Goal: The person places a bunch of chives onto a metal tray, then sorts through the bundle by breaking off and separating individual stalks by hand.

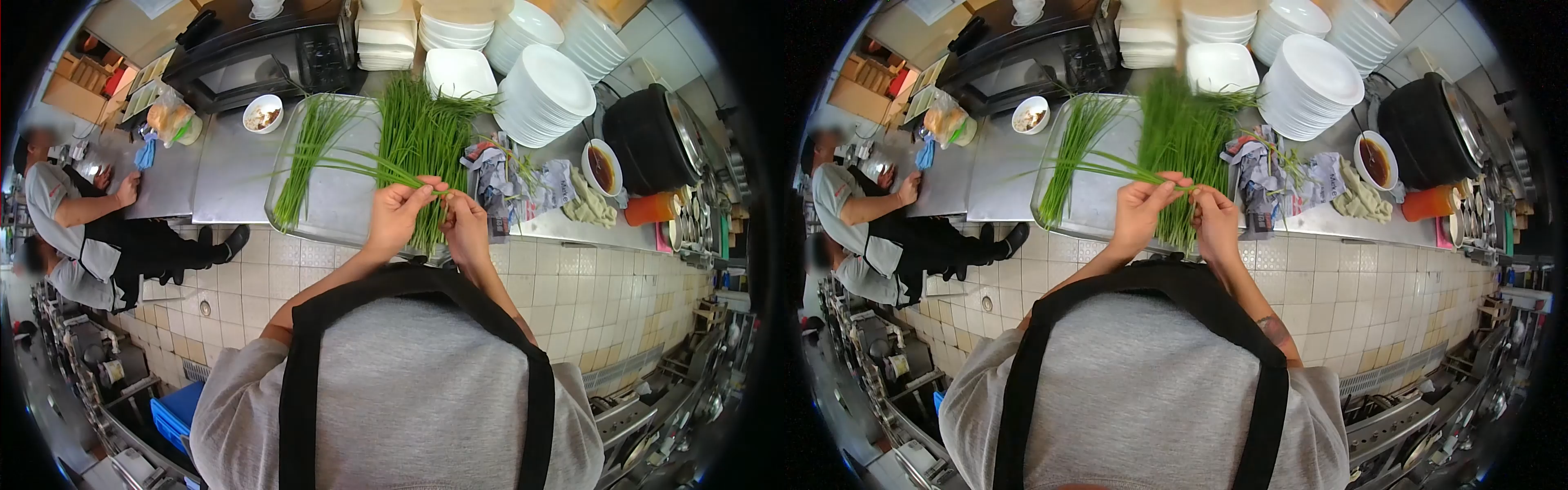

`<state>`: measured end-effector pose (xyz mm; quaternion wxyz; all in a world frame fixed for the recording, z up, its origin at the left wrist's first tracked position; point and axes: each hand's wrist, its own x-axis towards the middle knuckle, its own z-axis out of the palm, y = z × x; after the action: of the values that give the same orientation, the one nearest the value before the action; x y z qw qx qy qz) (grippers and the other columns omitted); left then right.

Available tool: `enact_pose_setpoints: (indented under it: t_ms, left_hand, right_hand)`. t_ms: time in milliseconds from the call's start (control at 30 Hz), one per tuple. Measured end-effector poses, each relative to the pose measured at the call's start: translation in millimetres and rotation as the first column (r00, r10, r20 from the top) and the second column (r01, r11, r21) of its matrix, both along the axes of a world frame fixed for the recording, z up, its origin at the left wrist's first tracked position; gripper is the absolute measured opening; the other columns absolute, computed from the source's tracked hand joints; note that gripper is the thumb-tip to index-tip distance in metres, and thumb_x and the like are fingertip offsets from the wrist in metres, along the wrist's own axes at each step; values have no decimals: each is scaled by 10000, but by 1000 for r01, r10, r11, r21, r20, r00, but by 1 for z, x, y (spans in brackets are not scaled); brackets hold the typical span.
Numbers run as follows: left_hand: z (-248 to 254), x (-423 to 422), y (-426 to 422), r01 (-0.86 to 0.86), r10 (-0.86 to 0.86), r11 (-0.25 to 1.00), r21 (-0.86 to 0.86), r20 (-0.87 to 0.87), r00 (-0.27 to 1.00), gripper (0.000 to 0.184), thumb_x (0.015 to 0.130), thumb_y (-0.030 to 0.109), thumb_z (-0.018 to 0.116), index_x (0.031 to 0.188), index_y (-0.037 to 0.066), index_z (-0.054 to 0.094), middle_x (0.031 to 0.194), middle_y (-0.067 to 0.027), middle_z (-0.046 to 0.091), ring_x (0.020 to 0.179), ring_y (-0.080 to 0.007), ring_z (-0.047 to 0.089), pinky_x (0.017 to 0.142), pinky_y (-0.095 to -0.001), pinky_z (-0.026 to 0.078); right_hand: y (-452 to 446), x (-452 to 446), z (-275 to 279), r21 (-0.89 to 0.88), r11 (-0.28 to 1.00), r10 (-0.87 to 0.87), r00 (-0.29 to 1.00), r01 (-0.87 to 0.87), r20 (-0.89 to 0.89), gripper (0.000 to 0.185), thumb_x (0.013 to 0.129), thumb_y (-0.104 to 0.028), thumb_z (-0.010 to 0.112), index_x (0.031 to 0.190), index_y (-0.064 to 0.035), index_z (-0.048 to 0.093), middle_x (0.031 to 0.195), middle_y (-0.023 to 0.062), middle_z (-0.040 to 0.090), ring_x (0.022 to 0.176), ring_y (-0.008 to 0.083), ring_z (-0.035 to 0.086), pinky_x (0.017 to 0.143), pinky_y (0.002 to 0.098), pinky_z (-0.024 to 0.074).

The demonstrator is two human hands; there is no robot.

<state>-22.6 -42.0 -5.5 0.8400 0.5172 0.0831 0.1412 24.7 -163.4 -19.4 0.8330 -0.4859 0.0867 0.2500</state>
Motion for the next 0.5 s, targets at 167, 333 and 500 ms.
enact_pose_setpoints:
  t_ms: [167, 333, 500]
  left_hand:
    - [13, 1, 12, -141, 140, 986, 94, 11, 990, 172, 906, 50, 506, 961, -69, 618, 935, -101, 657, 856, -133, 619, 759, -258, 507]
    - [-9, 4, 77, -74, 111, 983, 169, -218, 970, 208, 884, 39, 521, 1045, -82, 576, 878, -144, 659, 793, -189, 655, 713, -286, 531]
    - [-47, -25, 155, -14, 446, 706, 708, -428, 786, 211, 782, 56, 598, 948, -74, 590, 759, -186, 652, 657, -263, 657, 598, -313, 526]
  right_hand:
    - [-7, 29, -25, 130, 975, -133, 940, 181, -313, 96, 848, -125, 573, 863, -41, 617, 644, -39, 500, 501, 40, 385, 463, 199, 323]
    - [-62, 89, -49, -320, 926, -91, 939, 203, 331, 178, 812, -150, 638, 935, -22, 628, 663, -15, 536, 571, 106, 495, 513, 243, 403]
    - [-65, 93, -46, -574, 366, 372, 450, 732, 812, 219, 760, -138, 684, 916, 8, 638, 685, 80, 595, 638, 232, 593, 621, 313, 484]
